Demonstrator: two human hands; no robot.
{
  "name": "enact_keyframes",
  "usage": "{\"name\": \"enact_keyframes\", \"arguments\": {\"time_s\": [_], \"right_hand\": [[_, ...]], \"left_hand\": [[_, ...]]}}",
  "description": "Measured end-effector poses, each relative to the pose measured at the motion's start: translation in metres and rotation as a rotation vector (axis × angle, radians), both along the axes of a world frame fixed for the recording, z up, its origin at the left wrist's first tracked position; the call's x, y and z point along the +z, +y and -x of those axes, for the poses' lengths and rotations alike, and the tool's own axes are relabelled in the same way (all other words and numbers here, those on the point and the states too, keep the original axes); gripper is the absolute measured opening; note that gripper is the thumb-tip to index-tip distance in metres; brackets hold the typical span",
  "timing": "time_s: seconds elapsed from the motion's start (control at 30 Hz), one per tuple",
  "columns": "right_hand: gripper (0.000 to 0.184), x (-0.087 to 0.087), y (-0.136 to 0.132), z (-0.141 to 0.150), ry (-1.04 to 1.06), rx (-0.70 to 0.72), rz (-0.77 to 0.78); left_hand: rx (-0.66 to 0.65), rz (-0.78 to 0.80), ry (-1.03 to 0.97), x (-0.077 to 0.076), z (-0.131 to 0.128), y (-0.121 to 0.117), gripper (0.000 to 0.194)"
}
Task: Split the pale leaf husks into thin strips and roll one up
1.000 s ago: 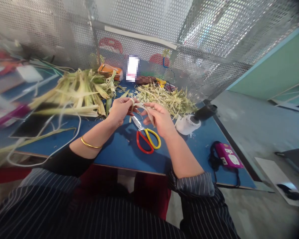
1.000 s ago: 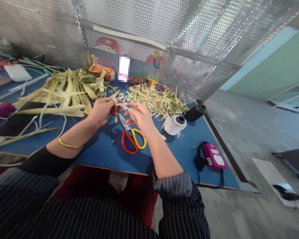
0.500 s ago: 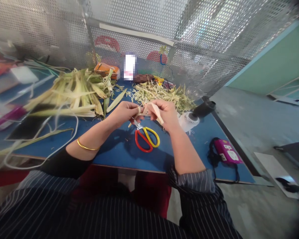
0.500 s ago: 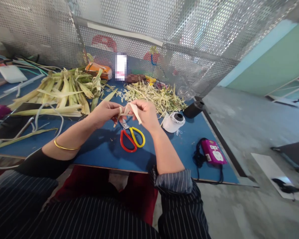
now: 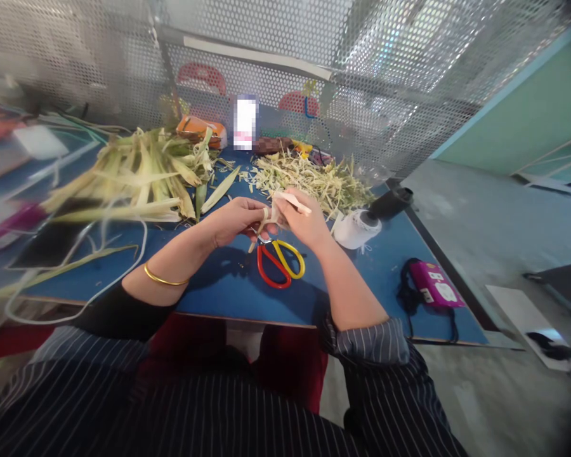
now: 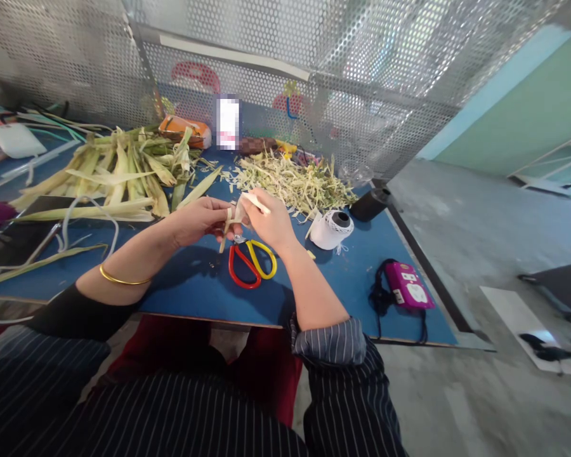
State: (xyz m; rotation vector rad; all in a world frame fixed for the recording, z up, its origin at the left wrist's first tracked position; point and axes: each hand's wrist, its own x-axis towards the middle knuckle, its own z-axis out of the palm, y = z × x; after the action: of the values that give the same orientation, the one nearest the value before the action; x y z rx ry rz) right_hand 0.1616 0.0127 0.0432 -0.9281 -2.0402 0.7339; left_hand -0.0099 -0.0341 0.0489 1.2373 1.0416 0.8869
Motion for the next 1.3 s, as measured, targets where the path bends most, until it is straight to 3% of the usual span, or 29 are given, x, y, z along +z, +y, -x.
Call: {"name": "enact_keyframes", "arguments": {"time_s": [0.27, 0.37, 0.6, 0.9, 1.17, 1.3], "right_hand": [[0.026, -0.003, 0.0, 0.004, -0.05, -0.058, -0.103], [0.027, -0.003, 0.0, 0.003, -0.044, -0.065, -0.108], [0.031, 0.0, 0.001, 0.001, 0.005, -0.077, -0.108], [0.029, -0.005, 0.003, 0.002, -0.007, -0.1, -0.106], [0.036, -0.009, 0.009, 0.002, -0.01, -0.228, -0.126], [0.04, -0.014, 0.011, 0.006, -0.006, -0.266, -0.106]], "left_hand": [[0.277, 0.027, 0.018, -0.007, -0.003, 0.005, 0.019], [0.252, 0.032, -0.005, -0.004, -0.004, 0.003, 0.018], [0.021, 0.056, -0.133, 0.005, 0.002, 0.002, 0.022], [0.27, 0.008, -0.08, -0.011, -0.007, 0.005, 0.021], [0.176, 0.051, -0.263, -0.007, -0.01, 0.004, 0.02], [0.211, -0.062, -0.134, -0.011, -0.013, 0.001, 0.026]]}}
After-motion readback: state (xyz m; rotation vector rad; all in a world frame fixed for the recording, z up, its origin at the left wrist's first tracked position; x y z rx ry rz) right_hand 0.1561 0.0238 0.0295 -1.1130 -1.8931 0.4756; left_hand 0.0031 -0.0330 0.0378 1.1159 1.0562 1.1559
